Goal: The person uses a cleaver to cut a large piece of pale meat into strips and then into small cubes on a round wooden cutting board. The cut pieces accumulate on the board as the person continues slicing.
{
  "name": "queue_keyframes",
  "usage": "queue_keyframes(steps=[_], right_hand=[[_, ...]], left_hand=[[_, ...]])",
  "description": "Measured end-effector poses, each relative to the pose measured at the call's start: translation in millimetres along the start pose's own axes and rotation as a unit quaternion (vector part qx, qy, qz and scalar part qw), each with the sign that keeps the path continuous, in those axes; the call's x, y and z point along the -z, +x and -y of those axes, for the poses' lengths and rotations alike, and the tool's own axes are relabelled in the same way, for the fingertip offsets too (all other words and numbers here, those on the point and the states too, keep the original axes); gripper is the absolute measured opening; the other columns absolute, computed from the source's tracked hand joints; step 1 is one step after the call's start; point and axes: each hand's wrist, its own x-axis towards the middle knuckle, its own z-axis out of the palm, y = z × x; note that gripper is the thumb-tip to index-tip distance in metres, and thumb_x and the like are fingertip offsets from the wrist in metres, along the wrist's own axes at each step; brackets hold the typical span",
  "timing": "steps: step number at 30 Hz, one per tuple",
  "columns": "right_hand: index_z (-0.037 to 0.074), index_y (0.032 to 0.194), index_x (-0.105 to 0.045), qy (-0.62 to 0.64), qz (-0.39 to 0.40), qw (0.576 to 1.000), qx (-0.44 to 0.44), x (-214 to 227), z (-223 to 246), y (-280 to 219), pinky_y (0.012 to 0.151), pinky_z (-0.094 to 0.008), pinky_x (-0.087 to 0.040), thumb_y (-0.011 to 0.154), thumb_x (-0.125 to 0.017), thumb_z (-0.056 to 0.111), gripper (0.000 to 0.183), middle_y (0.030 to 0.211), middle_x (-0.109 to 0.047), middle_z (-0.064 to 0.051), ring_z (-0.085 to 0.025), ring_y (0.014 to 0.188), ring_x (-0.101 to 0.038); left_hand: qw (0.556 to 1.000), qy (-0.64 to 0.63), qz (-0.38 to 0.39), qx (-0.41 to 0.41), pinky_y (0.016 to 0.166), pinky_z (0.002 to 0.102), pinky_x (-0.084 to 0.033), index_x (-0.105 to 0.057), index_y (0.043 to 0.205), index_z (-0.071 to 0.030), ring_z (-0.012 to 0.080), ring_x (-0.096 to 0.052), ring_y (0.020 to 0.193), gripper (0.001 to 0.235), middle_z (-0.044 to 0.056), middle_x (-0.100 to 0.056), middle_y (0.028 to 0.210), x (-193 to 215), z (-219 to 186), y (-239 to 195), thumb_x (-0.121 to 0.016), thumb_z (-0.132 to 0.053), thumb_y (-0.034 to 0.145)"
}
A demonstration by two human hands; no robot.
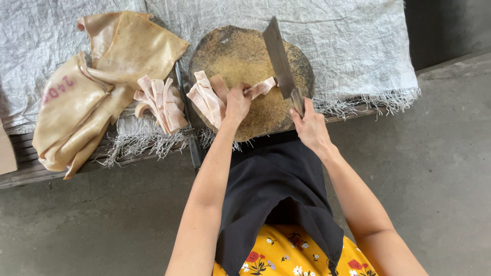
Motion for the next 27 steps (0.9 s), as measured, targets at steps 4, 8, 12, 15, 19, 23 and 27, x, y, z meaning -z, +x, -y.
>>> queue_keyframes(steps=[4, 8, 12, 15, 19, 23, 27], right_hand=[[0.002, 0.143, -0.039, 0.06, -0.06, 0.989, 0.124, 9.5, 17.6, -1.5, 0.058, -0.041, -0.058, 0.112, -0.054, 0.028, 0.043, 0.085, -0.072, -0.02, -0.028, 0.066, -0.074], [0.002, 0.14, -0.035, 0.082, -0.029, 0.992, 0.093, -12.8, 22.9, 0.5, 0.056, -0.044, -0.058, 0.111, -0.05, 0.026, 0.041, 0.086, -0.071, -0.023, -0.032, 0.064, -0.072], [0.0, 0.129, -0.041, -0.056, 0.068, 0.995, 0.042, -31.7, 7.5, 13.0, 0.074, -0.059, -0.05, 0.102, -0.059, 0.025, 0.04, 0.088, -0.068, -0.035, -0.054, 0.085, -0.066], [0.0, 0.121, -0.042, -0.038, 0.087, 0.995, -0.008, -29.3, -6.3, 18.3, 0.079, -0.061, -0.048, 0.104, -0.058, 0.03, 0.038, 0.097, -0.067, -0.036, -0.057, 0.099, -0.062], [0.003, 0.128, -0.044, -0.002, 0.097, 0.995, -0.029, -16.7, 7.7, 17.4, 0.064, -0.054, -0.052, 0.105, -0.058, 0.03, 0.038, 0.085, -0.069, -0.029, -0.046, 0.077, -0.067], [0.007, 0.138, -0.045, 0.089, 0.092, 0.987, -0.094, 5.5, 33.9, 8.0, 0.047, -0.042, -0.051, 0.103, -0.057, 0.029, 0.043, 0.07, -0.066, -0.02, -0.025, 0.051, -0.064], [0.004, 0.144, -0.041, 0.09, -0.026, 0.992, 0.085, 21.9, 42.7, -1.3, 0.047, -0.035, -0.054, 0.11, -0.054, 0.029, 0.045, 0.077, -0.069, -0.011, -0.02, 0.055, -0.068]], left_hand=[[1.0, -0.019, 0.02, 0.012, 0.086, 0.044, -0.055, -0.07, 0.107, 0.0, 0.0365, -0.071, 0.095, 0.023, 0.021, -0.074, 0.101, 0.7, 7.3, -1.3, -0.072, -0.015, 0.09], [0.999, -0.011, 0.019, 0.03, 0.087, 0.044, -0.056, -0.07, 0.107, 0.0, 0.0355, -0.073, 0.097, 0.023, 0.021, -0.075, 0.101, 5.1, 0.8, -0.3, -0.07, -0.015, 0.09], [0.998, 0.008, 0.03, 0.061, 0.089, 0.043, -0.056, -0.069, 0.109, -0.001, 0.0363, -0.073, 0.099, 0.024, 0.023, -0.074, 0.105, 12.0, -7.2, -1.0, -0.068, -0.017, 0.091], [0.999, 0.01, 0.029, 0.045, 0.089, 0.044, -0.055, -0.069, 0.107, 0.0, 0.0384, -0.071, 0.101, 0.024, 0.024, -0.074, 0.104, 13.8, -6.0, -7.6, -0.069, -0.018, 0.091], [0.999, 0.017, -0.001, 0.028, 0.09, 0.044, -0.056, -0.071, 0.108, -0.001, 0.0378, -0.072, 0.103, 0.023, 0.023, -0.076, 0.105, 26.2, 2.0, -4.0, -0.067, -0.017, 0.092], [0.999, -0.001, 0.04, 0.01, 0.08, 0.04, -0.058, -0.075, 0.111, -0.004, 0.0318, -0.075, 0.088, 0.023, 0.019, -0.077, 0.097, 17.8, 7.1, 7.5, -0.069, -0.015, 0.092], [0.995, -0.061, 0.048, 0.058, 0.067, 0.034, -0.059, -0.073, 0.113, -0.002, 0.0241, -0.076, 0.073, 0.024, 0.015, -0.078, 0.092, -7.6, 6.2, 11.5, -0.068, -0.009, 0.09]])
